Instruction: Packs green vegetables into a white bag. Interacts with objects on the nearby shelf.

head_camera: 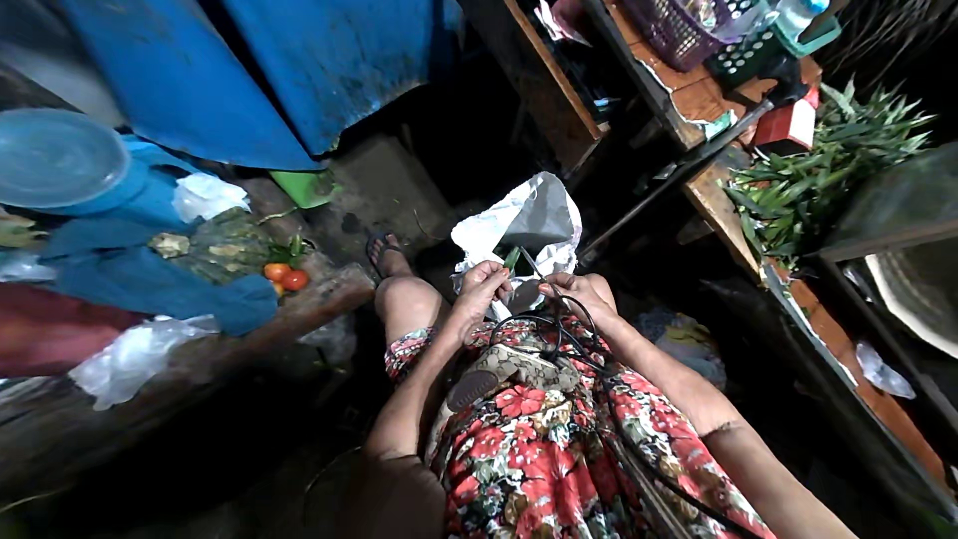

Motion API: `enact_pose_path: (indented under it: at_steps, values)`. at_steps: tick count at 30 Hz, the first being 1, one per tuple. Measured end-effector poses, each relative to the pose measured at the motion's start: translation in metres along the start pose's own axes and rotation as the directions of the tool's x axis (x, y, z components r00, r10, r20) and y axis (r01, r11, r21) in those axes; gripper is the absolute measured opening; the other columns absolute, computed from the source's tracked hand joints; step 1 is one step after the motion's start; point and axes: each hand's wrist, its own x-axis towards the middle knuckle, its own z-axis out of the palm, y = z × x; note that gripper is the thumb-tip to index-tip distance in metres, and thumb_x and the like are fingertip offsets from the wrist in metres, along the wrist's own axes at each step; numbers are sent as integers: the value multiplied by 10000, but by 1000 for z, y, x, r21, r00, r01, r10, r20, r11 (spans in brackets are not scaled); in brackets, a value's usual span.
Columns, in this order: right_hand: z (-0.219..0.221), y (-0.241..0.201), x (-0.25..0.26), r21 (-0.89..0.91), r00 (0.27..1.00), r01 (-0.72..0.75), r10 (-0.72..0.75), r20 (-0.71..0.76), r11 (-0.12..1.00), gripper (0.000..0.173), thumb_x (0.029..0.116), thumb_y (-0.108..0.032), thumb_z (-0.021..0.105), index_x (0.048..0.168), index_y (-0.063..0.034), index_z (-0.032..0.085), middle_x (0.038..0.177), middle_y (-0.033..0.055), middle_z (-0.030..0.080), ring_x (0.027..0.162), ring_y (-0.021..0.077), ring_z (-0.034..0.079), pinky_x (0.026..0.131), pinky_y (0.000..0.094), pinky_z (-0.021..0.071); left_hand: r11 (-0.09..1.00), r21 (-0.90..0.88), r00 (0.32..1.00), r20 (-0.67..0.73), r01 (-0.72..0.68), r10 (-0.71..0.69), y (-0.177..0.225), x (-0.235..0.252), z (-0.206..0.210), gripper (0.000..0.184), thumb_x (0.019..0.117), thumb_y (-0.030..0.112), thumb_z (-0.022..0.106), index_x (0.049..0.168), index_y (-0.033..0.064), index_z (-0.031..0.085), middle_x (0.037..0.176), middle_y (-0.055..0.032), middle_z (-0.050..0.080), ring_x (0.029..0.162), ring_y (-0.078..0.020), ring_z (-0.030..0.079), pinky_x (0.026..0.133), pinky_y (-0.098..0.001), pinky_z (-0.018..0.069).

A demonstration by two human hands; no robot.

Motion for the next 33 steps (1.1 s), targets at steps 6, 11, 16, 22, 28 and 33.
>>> enact_pose_path:
  at_steps: [6,11,16,22,28,33]
  values:
    - [4,2,5,-62,999,-9,13,52,998,264,1026,-245,635,1172,-31,682,849,40,682,706,76,615,679,251,531,1000,29,998,67,1,-3,-1,2,1,89,1042,96,562,1022,35,622,738,-19,641,612,-77,581,599,-225,510]
    - [3,9,10,-99,998,23,-17,62,995,252,1043,-212,599,1198,-29,677,872,57,695,701,94,621,670,275,535,999,41,997,76,-1,-2,-4,3,-2,96,1043,104,559,1021,40,626,739,-14,645,616,-76,583,605,-231,512]
    - [2,11,6,-75,999,36,-35,12,997,233,1003,-213,668,1147,-30,684,847,48,695,697,85,618,668,270,531,998,63,998,56,27,-31,0,-2,-2,122,1063,154,529,1084,66,611,779,-4,643,641,-68,579,625,-227,506]
    - [4,7,-2,-82,999,17,-13,43,996,245,980,-234,703,1109,-27,683,841,25,679,732,64,611,735,264,532,998,63,998,55,13,-17,2,-8,-3,117,1067,167,518,1100,106,612,788,19,640,636,-42,551,620,-201,476]
    - [5,13,8,-68,998,14,-10,56,998,262,1007,-263,666,1147,-42,675,856,62,694,722,112,633,693,294,545,990,141,990,141,0,-20,-5,-9,-5,105,1051,183,555,1094,114,620,774,12,618,621,-47,529,581,-198,452]
    - [5,11,6,-140,998,46,-41,44,989,215,1021,-227,643,1142,-53,680,841,38,688,719,90,627,704,284,542,992,125,990,130,34,-50,-3,-10,-7,115,1058,209,546,1098,131,621,792,15,626,643,-45,536,603,-202,456]
